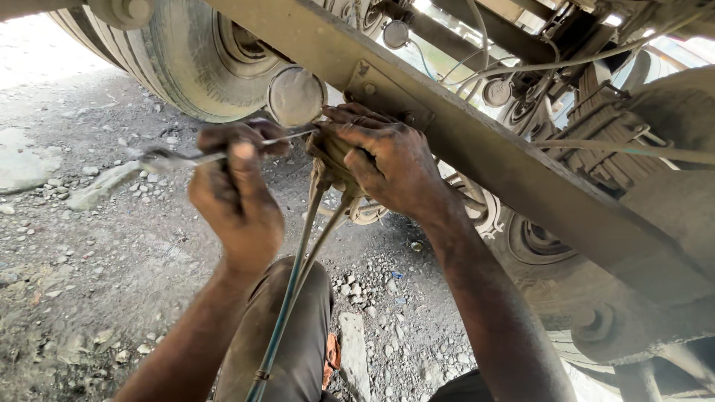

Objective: The person works under a truck, installing and securing a brake chamber to the chassis. They align the chamber, insert bolts, and tighten them using a wrench while kneeling on the ground.

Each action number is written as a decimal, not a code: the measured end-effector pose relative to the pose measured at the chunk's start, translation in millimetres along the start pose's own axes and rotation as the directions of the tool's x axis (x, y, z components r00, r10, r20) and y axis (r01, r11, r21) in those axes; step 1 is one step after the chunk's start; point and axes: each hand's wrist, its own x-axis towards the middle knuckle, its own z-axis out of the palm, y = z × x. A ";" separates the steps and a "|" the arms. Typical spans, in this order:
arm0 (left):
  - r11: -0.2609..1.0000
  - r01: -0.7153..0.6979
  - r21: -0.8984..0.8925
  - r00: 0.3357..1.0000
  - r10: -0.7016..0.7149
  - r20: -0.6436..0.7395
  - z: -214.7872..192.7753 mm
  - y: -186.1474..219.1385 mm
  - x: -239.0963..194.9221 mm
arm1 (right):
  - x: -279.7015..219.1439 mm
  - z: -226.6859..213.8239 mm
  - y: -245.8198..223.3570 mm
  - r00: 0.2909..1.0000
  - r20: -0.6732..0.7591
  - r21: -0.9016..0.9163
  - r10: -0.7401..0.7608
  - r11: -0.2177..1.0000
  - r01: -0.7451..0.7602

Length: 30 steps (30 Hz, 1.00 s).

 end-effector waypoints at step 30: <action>0.121 -0.923 0.366 0.227 -0.597 0.770 -69.2 -46.1 143.6 | 0.1 12.2 17.8 0.994 0.094 -0.017 0.057 0.998 -0.056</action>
